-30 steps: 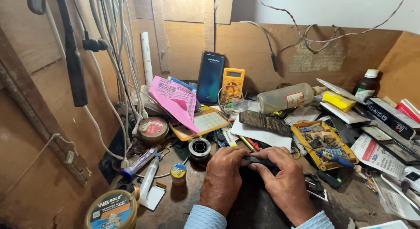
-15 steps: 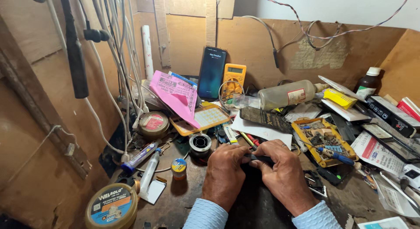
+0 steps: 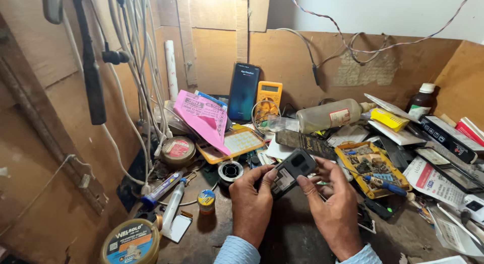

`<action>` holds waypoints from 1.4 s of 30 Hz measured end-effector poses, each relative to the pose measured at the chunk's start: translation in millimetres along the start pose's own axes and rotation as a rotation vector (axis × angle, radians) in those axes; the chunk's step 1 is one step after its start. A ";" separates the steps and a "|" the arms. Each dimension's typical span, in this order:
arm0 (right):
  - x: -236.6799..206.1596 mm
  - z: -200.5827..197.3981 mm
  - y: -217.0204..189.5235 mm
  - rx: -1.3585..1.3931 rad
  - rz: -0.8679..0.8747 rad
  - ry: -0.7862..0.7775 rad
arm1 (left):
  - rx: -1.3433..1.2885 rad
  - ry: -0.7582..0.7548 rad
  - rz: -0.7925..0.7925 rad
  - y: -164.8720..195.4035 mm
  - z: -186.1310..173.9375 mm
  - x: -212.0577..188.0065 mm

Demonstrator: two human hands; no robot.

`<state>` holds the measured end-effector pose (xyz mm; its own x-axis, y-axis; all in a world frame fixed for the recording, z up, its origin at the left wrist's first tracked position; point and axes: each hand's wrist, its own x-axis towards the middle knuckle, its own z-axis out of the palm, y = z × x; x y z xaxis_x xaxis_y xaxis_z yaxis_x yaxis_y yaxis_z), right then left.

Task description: The person disassembles a small electronic device, removes the battery, and uses a metal tool to adjust internal components. They repeatedly open and close the device casing while manipulating the battery and internal parts.

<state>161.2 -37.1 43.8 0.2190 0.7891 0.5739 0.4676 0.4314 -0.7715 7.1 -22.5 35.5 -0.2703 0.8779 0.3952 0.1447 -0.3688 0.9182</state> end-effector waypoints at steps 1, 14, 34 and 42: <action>0.0 1.2 1.9 0.063 0.057 -0.027 | -0.069 -0.028 -0.041 -2.7 1.6 1.5; 2.8 -1.0 22.5 0.367 0.329 -0.129 | -0.350 -0.307 -0.329 -22.8 5.2 3.6; 7.3 -7.1 26.5 0.809 0.684 -0.437 | -0.642 -0.207 -0.331 -4.5 3.4 6.6; 0.6 -0.8 33.2 0.731 0.628 -0.353 | -0.690 -0.090 -0.430 -13.9 0.9 11.4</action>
<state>177.5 -22.6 18.7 -0.0753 0.9971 -0.0134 -0.3065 -0.0359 -0.9512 2.9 -7.1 27.3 -0.0871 0.9958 0.0276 -0.5807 -0.0733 0.8108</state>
